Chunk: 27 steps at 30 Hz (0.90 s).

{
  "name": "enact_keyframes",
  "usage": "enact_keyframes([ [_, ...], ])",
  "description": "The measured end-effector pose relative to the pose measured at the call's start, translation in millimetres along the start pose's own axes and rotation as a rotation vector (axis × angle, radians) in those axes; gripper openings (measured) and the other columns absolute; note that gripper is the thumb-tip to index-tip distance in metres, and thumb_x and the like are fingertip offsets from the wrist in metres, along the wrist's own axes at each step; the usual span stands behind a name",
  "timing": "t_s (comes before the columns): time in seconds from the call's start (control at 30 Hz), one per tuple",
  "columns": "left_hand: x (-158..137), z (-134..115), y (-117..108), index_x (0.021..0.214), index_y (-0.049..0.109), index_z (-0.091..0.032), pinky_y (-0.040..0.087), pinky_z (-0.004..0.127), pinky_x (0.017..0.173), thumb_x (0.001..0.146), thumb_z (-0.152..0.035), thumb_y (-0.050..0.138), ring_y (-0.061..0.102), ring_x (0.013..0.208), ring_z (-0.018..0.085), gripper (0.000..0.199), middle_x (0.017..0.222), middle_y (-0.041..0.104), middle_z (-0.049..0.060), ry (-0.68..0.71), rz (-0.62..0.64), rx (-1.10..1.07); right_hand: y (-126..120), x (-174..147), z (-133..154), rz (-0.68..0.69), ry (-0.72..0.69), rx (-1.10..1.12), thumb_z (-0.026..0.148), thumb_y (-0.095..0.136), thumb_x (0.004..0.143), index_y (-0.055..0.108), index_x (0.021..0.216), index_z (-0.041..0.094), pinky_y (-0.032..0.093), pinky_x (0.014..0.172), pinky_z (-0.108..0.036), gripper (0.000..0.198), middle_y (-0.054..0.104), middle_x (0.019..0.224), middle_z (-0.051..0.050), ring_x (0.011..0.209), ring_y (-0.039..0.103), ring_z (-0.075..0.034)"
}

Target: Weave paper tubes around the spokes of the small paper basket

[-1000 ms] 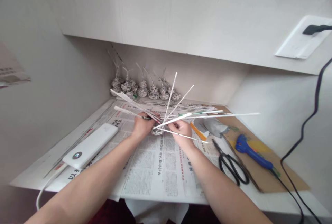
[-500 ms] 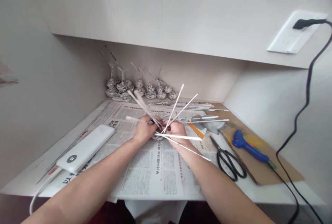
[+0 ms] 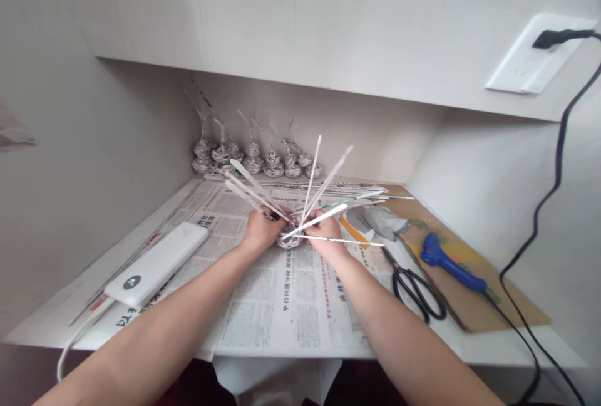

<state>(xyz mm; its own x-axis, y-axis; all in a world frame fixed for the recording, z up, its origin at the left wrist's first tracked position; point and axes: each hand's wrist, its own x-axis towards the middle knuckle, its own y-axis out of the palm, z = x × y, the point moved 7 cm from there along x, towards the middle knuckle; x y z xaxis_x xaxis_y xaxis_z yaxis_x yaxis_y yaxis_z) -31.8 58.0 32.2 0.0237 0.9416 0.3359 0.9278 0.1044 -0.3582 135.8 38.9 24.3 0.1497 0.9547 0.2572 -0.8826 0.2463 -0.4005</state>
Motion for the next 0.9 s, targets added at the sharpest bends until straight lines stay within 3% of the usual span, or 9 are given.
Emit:
enact_keyframes([
  [0.2,-1,-7,3,0.091,0.073,-0.019,0.053,0.029,0.074,0.073,-0.027,0.064,0.069,0.080,0.021,0.022,0.084,0.074,0.006,0.051,0.055,0.059,-5,-2,7,0.060,0.003,-0.227,0.034,0.070,0.063,0.067,0.063,0.021,0.040,0.052,-0.025,0.013,0.069,0.064,-0.002,0.059,0.062,-0.018],
  [0.47,-8,-25,3,0.088,0.073,-0.023,0.050,0.030,0.086,0.074,-0.024,0.062,0.067,0.090,0.021,0.018,0.092,0.073,0.003,0.143,0.092,0.149,-3,-3,18,0.065,-0.144,-0.396,0.017,0.062,0.064,0.069,0.063,0.020,0.036,0.052,-0.024,0.008,0.068,0.062,-0.003,0.057,0.059,-0.017],
  [0.6,-4,-12,4,0.088,0.073,-0.020,0.053,0.029,0.079,0.070,-0.022,0.064,0.068,0.084,0.021,0.020,0.088,0.074,0.004,0.046,0.097,0.081,-2,-1,13,0.064,-0.100,-0.340,0.015,0.059,0.065,0.067,0.064,0.019,0.036,0.051,-0.023,0.009,0.067,0.062,-0.002,0.057,0.057,-0.015],
  [0.77,-2,-6,4,0.084,0.073,-0.019,0.053,0.029,0.076,0.068,-0.022,0.064,0.069,0.080,0.020,0.019,0.085,0.074,0.005,0.039,0.076,0.032,1,-2,12,0.104,-0.103,-0.316,0.016,0.059,0.067,0.066,0.062,0.020,0.039,0.053,-0.025,0.010,0.067,0.062,-0.002,0.058,0.059,-0.016],
  [0.9,-3,-5,5,0.084,0.072,-0.019,0.054,0.028,0.074,0.068,-0.023,0.065,0.069,0.078,0.020,0.018,0.083,0.074,0.005,0.033,0.069,0.016,-5,1,6,0.023,-0.045,-0.206,0.025,0.063,0.067,0.067,0.069,0.021,0.042,0.054,-0.025,0.006,0.069,0.066,-0.002,0.060,0.062,-0.017],
])
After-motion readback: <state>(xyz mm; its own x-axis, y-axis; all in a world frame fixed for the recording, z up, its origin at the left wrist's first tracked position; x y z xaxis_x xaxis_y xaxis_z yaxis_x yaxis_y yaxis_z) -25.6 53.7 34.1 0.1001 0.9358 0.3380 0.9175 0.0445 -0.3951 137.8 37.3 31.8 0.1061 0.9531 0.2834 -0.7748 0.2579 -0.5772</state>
